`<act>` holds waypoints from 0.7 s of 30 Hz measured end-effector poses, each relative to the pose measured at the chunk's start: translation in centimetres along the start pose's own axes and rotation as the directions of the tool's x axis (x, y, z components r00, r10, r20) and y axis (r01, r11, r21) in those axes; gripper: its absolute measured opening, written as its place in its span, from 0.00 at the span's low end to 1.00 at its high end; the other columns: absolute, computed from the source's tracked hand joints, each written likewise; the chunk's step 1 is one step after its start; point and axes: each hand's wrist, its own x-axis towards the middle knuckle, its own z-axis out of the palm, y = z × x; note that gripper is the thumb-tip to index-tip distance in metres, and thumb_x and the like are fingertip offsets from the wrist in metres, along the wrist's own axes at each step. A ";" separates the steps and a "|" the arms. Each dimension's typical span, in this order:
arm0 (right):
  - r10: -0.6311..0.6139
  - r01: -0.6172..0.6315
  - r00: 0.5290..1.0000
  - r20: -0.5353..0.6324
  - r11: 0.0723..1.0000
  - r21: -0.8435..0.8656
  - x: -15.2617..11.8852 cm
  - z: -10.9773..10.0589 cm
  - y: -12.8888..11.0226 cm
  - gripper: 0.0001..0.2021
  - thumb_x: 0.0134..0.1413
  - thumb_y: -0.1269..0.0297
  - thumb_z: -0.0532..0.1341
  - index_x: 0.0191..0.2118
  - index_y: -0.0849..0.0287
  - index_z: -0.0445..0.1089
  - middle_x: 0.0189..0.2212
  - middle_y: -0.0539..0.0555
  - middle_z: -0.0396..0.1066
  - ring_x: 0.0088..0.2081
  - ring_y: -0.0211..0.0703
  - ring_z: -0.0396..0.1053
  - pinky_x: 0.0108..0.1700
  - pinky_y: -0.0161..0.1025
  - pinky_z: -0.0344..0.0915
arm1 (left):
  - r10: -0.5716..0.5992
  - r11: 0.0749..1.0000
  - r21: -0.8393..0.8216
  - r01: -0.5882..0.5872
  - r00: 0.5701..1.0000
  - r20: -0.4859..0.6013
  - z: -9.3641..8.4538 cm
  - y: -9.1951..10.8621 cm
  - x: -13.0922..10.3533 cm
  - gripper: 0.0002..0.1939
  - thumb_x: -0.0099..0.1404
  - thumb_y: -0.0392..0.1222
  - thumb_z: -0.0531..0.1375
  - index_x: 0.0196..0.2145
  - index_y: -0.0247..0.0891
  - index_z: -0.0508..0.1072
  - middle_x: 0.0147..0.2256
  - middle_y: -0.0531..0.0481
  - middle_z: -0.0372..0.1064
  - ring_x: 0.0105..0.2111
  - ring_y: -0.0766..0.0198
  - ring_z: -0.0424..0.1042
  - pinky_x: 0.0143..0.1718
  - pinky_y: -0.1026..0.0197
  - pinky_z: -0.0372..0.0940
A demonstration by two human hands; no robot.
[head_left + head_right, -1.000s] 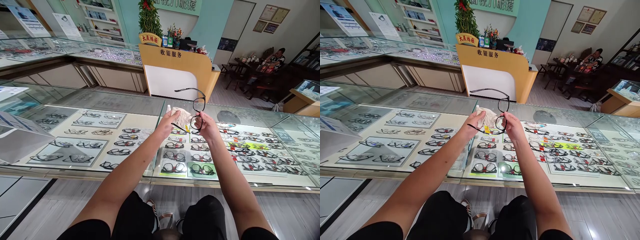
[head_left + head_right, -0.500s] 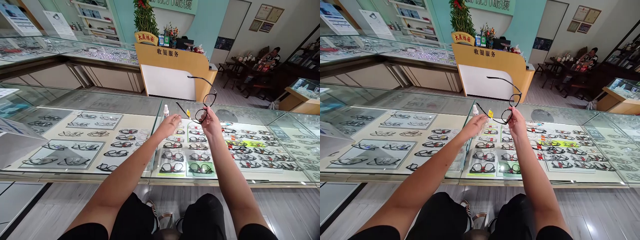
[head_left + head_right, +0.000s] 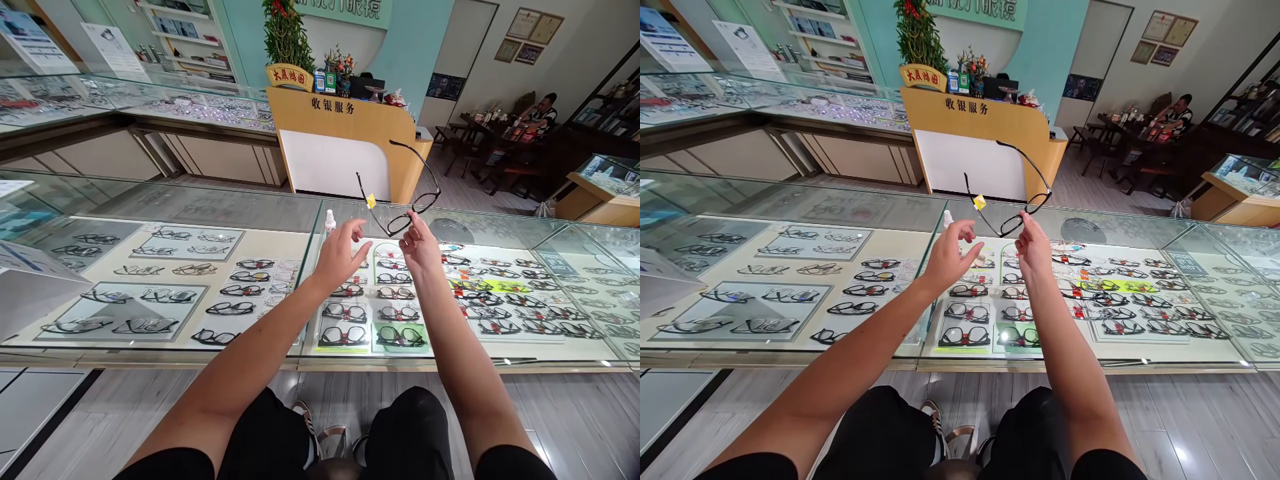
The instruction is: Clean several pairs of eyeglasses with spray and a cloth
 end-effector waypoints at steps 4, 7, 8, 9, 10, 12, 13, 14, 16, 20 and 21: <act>0.052 -0.053 0.998 -0.021 0.998 -0.040 -0.8 0.7 1.1 0.23 0.44 0.46 0.80 0.44 0.50 0.82 0.22 0.40 0.44 0.23 0.35 0.44 0.27 0.40 0.47 | 0.207 0.978 0.041 -0.204 0.974 -0.094 0.3 0.1 -0.1 0.24 0.79 0.48 0.62 0.69 0.43 0.68 0.51 0.41 0.77 0.49 0.53 0.78 0.53 0.50 0.72; 0.095 -0.095 0.995 -0.006 0.994 -0.057 -1.2 1.2 2.1 0.25 0.44 0.43 0.79 0.45 0.51 0.82 0.22 0.40 0.45 0.24 0.35 0.44 0.27 0.40 0.46 | 0.233 0.971 0.075 -0.226 0.967 -0.108 0.3 -0.1 0.1 0.18 0.81 0.47 0.60 0.64 0.44 0.75 0.51 0.41 0.77 0.50 0.53 0.78 0.52 0.52 0.72; 0.103 -0.103 0.995 -0.005 0.993 -0.064 -1.3 1.3 2.3 0.26 0.43 0.42 0.79 0.45 0.51 0.82 0.23 0.40 0.45 0.24 0.35 0.44 0.28 0.40 0.46 | 0.231 0.972 0.075 -0.224 0.966 -0.117 0.2 -0.2 0.2 0.16 0.81 0.46 0.59 0.61 0.44 0.77 0.50 0.41 0.77 0.50 0.54 0.78 0.52 0.52 0.72; 0.109 -0.109 0.994 -0.001 0.991 -0.072 -1.4 1.4 2.5 0.27 0.43 0.41 0.79 0.46 0.51 0.82 0.23 0.40 0.45 0.24 0.35 0.44 0.28 0.40 0.46 | 0.228 0.973 0.073 -0.220 0.966 -0.123 0.1 -0.3 0.3 0.15 0.82 0.46 0.58 0.59 0.44 0.79 0.49 0.42 0.77 0.49 0.55 0.78 0.52 0.53 0.71; 0.110 -0.110 0.994 0.005 0.991 -0.080 -1.5 1.4 2.6 0.28 0.42 0.41 0.80 0.46 0.52 0.83 0.22 0.40 0.44 0.24 0.35 0.44 0.28 0.40 0.45 | 0.222 0.974 0.068 -0.215 0.967 -0.127 0.0 -0.3 0.4 0.14 0.82 0.45 0.57 0.57 0.43 0.80 0.49 0.42 0.77 0.49 0.55 0.78 0.52 0.53 0.71; 0.084 -0.081 0.996 0.026 0.991 -0.107 -1.6 1.5 2.7 0.30 0.42 0.39 0.79 0.46 0.53 0.83 0.22 0.40 0.44 0.25 0.35 0.42 0.28 0.39 0.43 | 0.210 0.977 0.058 -0.205 0.969 -0.128 -0.5 -0.5 0.6 0.14 0.82 0.46 0.57 0.53 0.43 0.82 0.46 0.43 0.77 0.47 0.56 0.78 0.51 0.54 0.70; 0.051 -0.044 0.998 0.042 0.990 -0.136 -1.6 1.4 2.7 0.30 0.42 0.38 0.79 0.46 0.54 0.83 0.22 0.40 0.44 0.25 0.36 0.42 0.28 0.39 0.42 | 0.206 0.978 0.050 -0.201 0.971 -0.123 -0.7 -0.5 0.8 0.14 0.82 0.47 0.56 0.51 0.43 0.82 0.45 0.43 0.77 0.45 0.57 0.77 0.49 0.54 0.70; 0.002 0.008 0.999 0.054 0.984 -0.176 -1.5 1.4 2.8 0.30 0.43 0.37 0.78 0.44 0.55 0.83 0.22 0.41 0.45 0.26 0.36 0.42 0.29 0.39 0.42 | 0.200 0.980 0.038 -0.197 0.973 -0.115 -1.0 -0.5 0.9 0.15 0.82 0.47 0.56 0.50 0.42 0.82 0.44 0.44 0.77 0.44 0.57 0.77 0.48 0.55 0.70; -0.109 0.123 0.992 0.069 0.956 -0.267 -1.0 1.1 2.8 0.28 0.45 0.35 0.77 0.38 0.56 0.82 0.22 0.42 0.47 0.27 0.36 0.44 0.29 0.39 0.44 | 0.184 0.983 0.012 -0.184 0.979 -0.092 -1.5 -0.6 1.1 0.15 0.82 0.49 0.56 0.48 0.42 0.82 0.42 0.45 0.75 0.42 0.58 0.75 0.46 0.56 0.69; -0.264 0.259 0.964 0.024 0.920 -0.293 0.7 -0.1 2.4 0.23 0.52 0.38 0.71 0.31 0.55 0.74 0.22 0.44 0.54 0.28 0.37 0.50 0.31 0.36 0.53 | 0.105 0.993 -0.053 -0.107 0.994 -0.031 -2.5 -0.4 1.5 0.18 0.82 0.52 0.55 0.48 0.43 0.82 0.43 0.44 0.74 0.43 0.57 0.74 0.48 0.55 0.68; -0.315 0.305 0.949 0.012 0.906 -0.295 1.2 -0.5 2.1 0.20 0.53 0.41 0.70 0.34 0.54 0.75 0.25 0.45 0.60 0.28 0.37 0.54 0.32 0.35 0.56 | 0.080 0.993 -0.084 -0.080 0.997 -0.012 -2.7 -0.4 1.6 0.18 0.82 0.52 0.55 0.48 0.43 0.82 0.44 0.43 0.74 0.44 0.57 0.74 0.49 0.55 0.68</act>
